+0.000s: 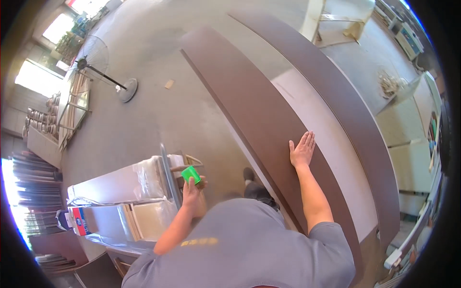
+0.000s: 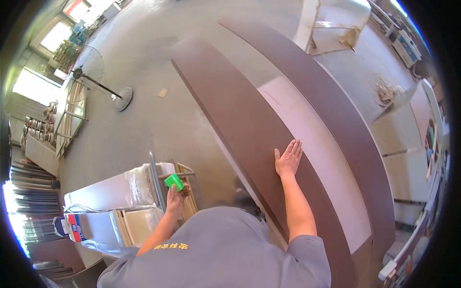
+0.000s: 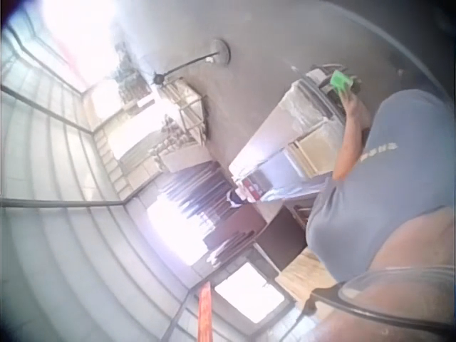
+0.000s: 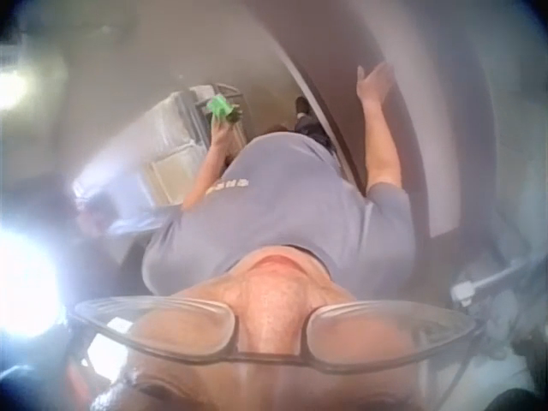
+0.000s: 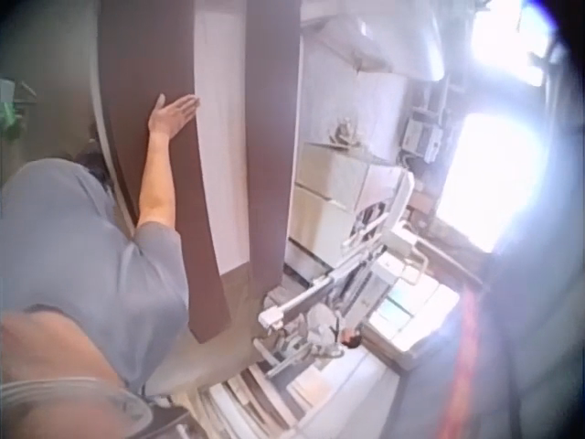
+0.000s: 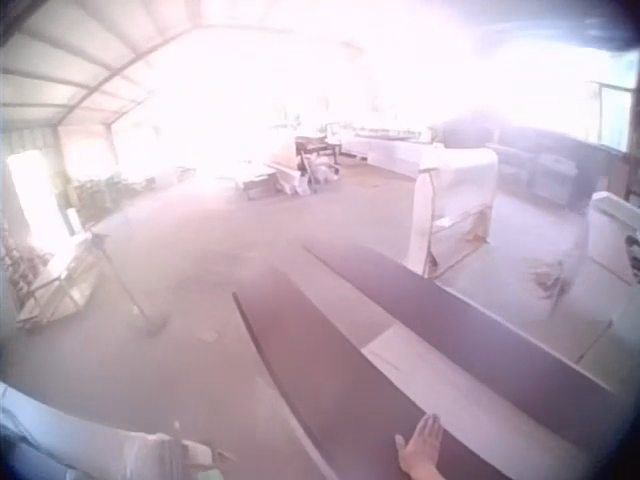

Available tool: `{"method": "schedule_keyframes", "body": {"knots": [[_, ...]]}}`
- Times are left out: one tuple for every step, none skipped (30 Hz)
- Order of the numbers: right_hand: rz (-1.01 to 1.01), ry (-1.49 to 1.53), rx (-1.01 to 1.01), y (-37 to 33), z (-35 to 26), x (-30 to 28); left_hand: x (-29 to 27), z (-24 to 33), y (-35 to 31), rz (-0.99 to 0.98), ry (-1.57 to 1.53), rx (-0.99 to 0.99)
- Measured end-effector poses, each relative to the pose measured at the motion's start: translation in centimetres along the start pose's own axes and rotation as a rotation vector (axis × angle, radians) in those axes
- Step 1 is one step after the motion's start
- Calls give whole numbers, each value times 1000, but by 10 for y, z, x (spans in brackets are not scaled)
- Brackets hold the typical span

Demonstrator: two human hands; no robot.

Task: The person carries long wooden boards across a workshop, places them on a table, and applies a green tape-like edging material by hand to the narrow sides of the boards.

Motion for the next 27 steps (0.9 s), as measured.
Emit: {"method": "schedule_keyframes", "body": {"knots": [[-21, 3, -7, 16, -25, 5, 5, 15, 28, -8, 41, 14], [-40, 6, -16, 30, -50, 9, 0, 27, 56, 7, 44, 21], [-79, -22, -18, 44, -79, 16, -4, 38, 81, 39, 33, -28], [-86, -18, -38, 63, -106, 20, -8, 46, 106, 72, 20, -76], [-70, -16, -55, 82, -133, 21, -5, 65, 139, 72, 60, 43], [-53, -15, -65, 96, -158, 25, -13, 75, 169, 88, 61, 46], [-61, -16, -70, 112, -182, 30, -25, 78, 202, 105, 73, -10], [-44, -19, -71, 131, -205, 32, -37, 80, 233, 123, 85, -69], [-27, -24, -71, 150, -230, 34, -48, 86, 267, 149, 94, -54], [-37, -31, -68, 169, -255, 39, -58, 91, 303, 152, 96, -66], [-20, -28, -65, 188, -281, 40, -70, 98, 339, 164, 87, -65], [-7, -30, -53, 205, -303, 43, -81, 102, 375, 173, 80, -73], [1, -45, -65, 225, -334, 46, -84, 112, 412, 212, 61, -73], [-14, -61, -51, 248, -366, 51, -92, 116, 454, 207, 63, -99], [-22, -37, -83, 274, -410, 53, -99, 121, 500, 163, 69, -95], [-40, -19, -121, 289, -451, 58, -109, 126, 529, 129, 71, -100], [-29, -33, -114, 310, -491, 68, -114, 133, 569, 112, 69, -121], [-11, -45, -103, 339, -535, 79, -118, 141, 617, 89, 67, -144], [-17, 28, -129, 368, -586, 80, -128, 156, 648, 76, 45, -115], [-36, 92, -154, 392, -635, 78, -142, 170, 663, 73, 22, -101], [-22, 104, -156, 416, -675, 83, -154, 187, 680, 50, 34, -55], [1, 124, -165, 448, -719, 91, -168, 203, 695, 65, 48, -23], [17, 158, -128, 477, -758, 95, -182, 219, 710, 78, 65, 8], [32, 190, -92, 503, -796, 99, -192, 227, 723, 72, 71, -28], [64, 241, -49, 528, -836, 105, -206, 237, 738, 136, 21, -56], [-67, 409, -27, 538, -877, 150, -212, 241, 757, 185, -24, -94], [-674, 895, -28, 505, -932, 205, -213, 245, 771, 166, -7, -140]]}}
Point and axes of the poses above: each hand's wrist, its own y-axis towards the middle knuckle, its own x-axis out of the palm, z = x × y, the point moved 9 cm from there along y, towards the middle knuckle, and after that the axes turned 10 degrees about x, right-handed, at the moved point
